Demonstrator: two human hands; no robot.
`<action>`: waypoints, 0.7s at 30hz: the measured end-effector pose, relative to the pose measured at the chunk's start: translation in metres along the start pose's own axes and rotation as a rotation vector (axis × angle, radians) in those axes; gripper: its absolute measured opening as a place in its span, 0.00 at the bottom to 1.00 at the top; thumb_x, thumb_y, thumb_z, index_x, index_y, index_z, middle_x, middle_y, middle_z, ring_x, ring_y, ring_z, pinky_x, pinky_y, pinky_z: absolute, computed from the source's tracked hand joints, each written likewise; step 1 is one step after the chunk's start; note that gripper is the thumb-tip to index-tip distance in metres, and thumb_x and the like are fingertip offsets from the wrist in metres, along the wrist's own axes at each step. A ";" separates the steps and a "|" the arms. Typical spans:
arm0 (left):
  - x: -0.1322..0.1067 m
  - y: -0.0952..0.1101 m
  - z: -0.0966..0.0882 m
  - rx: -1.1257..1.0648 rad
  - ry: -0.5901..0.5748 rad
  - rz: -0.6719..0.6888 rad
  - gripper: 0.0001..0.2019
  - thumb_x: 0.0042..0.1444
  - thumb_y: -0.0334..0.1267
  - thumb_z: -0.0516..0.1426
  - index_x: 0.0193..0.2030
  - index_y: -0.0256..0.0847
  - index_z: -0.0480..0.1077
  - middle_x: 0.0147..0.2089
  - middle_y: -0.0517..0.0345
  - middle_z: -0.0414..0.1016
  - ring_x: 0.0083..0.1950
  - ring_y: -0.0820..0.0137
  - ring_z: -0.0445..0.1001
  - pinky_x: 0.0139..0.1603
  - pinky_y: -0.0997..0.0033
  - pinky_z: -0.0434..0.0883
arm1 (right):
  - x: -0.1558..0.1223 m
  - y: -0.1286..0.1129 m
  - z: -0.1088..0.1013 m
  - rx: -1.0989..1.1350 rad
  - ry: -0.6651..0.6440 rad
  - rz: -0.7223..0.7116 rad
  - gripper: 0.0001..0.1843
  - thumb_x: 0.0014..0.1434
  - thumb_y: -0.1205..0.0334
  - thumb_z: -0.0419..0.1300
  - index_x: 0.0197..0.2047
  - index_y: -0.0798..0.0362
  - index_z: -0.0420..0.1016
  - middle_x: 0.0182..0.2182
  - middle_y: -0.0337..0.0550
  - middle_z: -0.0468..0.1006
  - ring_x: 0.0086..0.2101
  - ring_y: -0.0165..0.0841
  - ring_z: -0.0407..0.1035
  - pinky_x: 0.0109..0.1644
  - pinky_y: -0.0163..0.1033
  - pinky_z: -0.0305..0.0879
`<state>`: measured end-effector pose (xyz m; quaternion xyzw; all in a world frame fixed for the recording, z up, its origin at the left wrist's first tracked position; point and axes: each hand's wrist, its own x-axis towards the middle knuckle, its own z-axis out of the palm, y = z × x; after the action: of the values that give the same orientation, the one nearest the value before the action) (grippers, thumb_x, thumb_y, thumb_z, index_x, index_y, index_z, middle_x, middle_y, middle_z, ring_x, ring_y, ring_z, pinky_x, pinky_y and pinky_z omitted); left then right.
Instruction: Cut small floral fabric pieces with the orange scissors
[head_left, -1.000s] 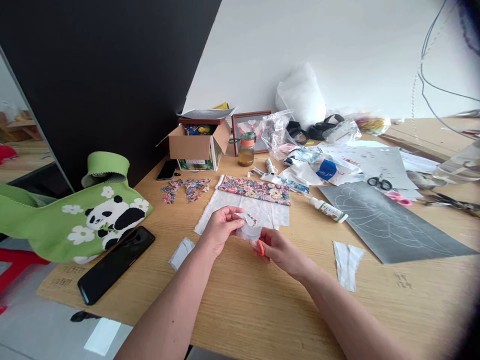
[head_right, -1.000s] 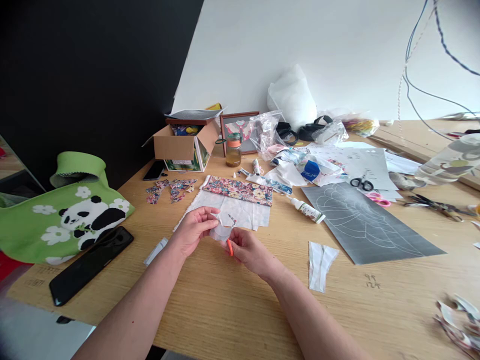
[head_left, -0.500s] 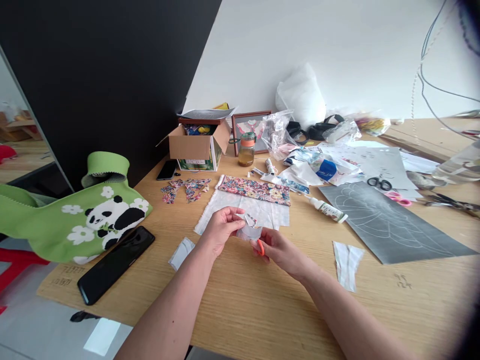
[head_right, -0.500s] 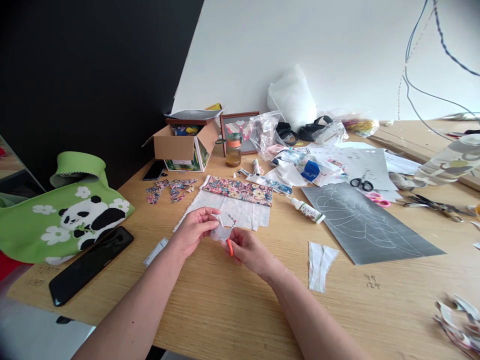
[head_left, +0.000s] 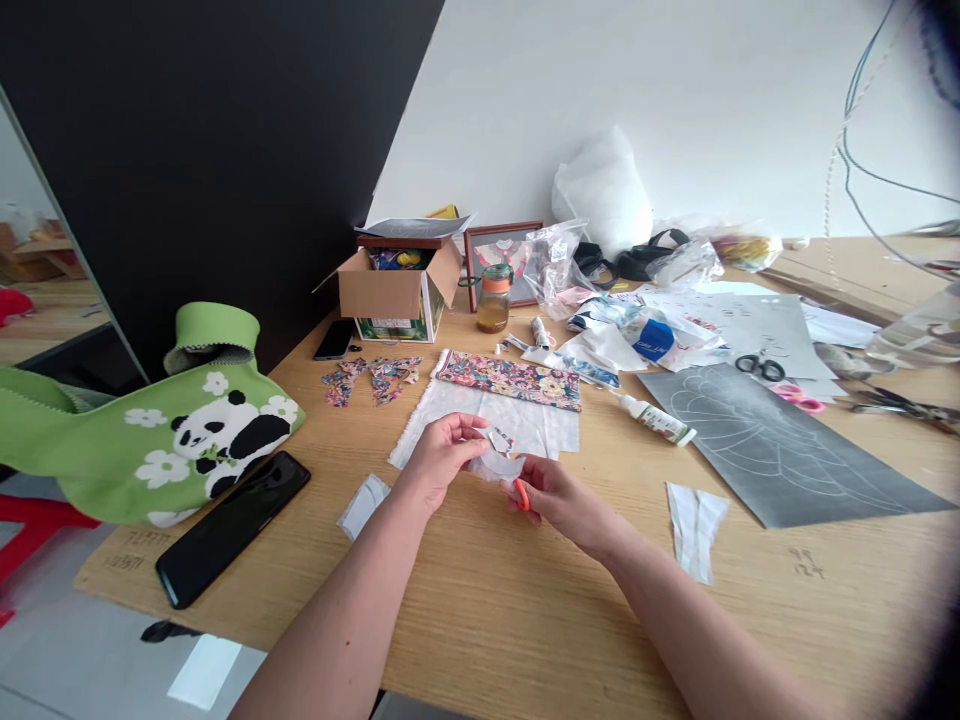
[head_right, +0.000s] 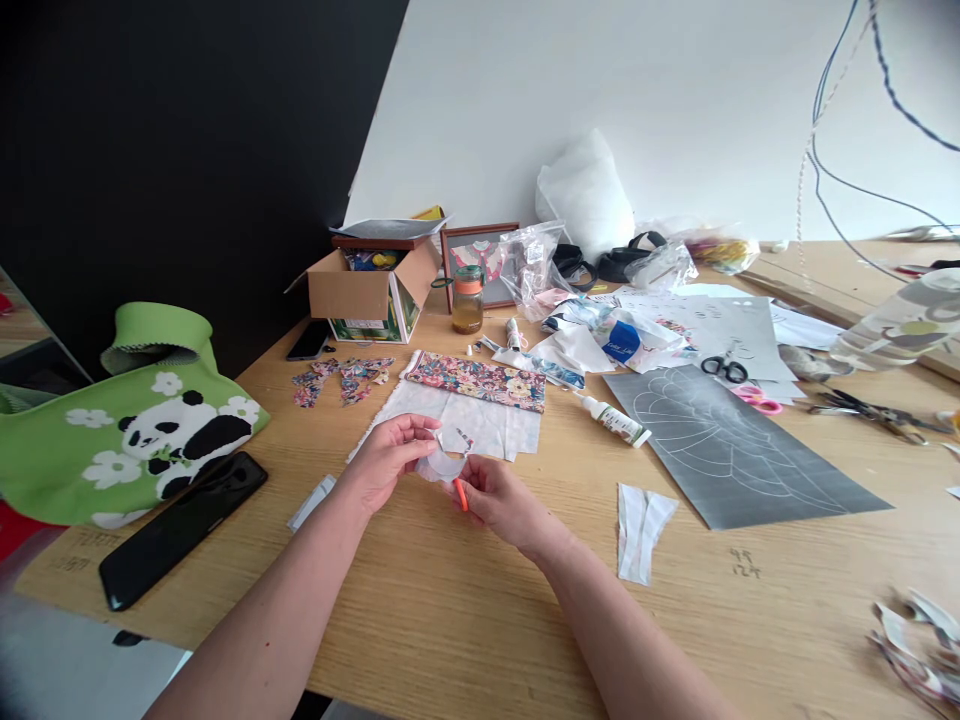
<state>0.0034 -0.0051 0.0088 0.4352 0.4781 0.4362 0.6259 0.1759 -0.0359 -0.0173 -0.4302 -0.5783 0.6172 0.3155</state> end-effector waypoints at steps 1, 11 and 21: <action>0.000 0.000 0.000 0.002 -0.001 0.000 0.21 0.36 0.36 0.64 0.41 0.33 0.72 0.31 0.59 0.69 0.29 0.75 0.69 0.28 0.75 0.67 | 0.000 0.000 0.000 -0.005 -0.002 0.005 0.27 0.49 0.37 0.64 0.27 0.52 0.61 0.22 0.35 0.64 0.22 0.26 0.53 0.24 0.35 0.47; 0.000 0.001 -0.001 -0.016 -0.012 0.003 0.20 0.36 0.36 0.64 0.40 0.33 0.71 0.28 0.59 0.70 0.28 0.73 0.70 0.29 0.73 0.70 | -0.002 -0.005 0.001 0.025 -0.033 0.010 0.27 0.48 0.37 0.65 0.27 0.52 0.61 0.22 0.34 0.64 0.22 0.26 0.52 0.24 0.35 0.46; 0.000 -0.002 -0.001 -0.049 -0.042 0.011 0.20 0.38 0.34 0.66 0.41 0.33 0.71 0.29 0.57 0.72 0.29 0.72 0.72 0.31 0.72 0.71 | -0.004 -0.006 0.000 0.085 -0.098 -0.011 0.28 0.50 0.35 0.63 0.30 0.53 0.64 0.26 0.36 0.67 0.22 0.25 0.55 0.26 0.35 0.48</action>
<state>0.0022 -0.0052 0.0069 0.4312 0.4517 0.4421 0.6439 0.1773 -0.0386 -0.0109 -0.3827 -0.5688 0.6596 0.3081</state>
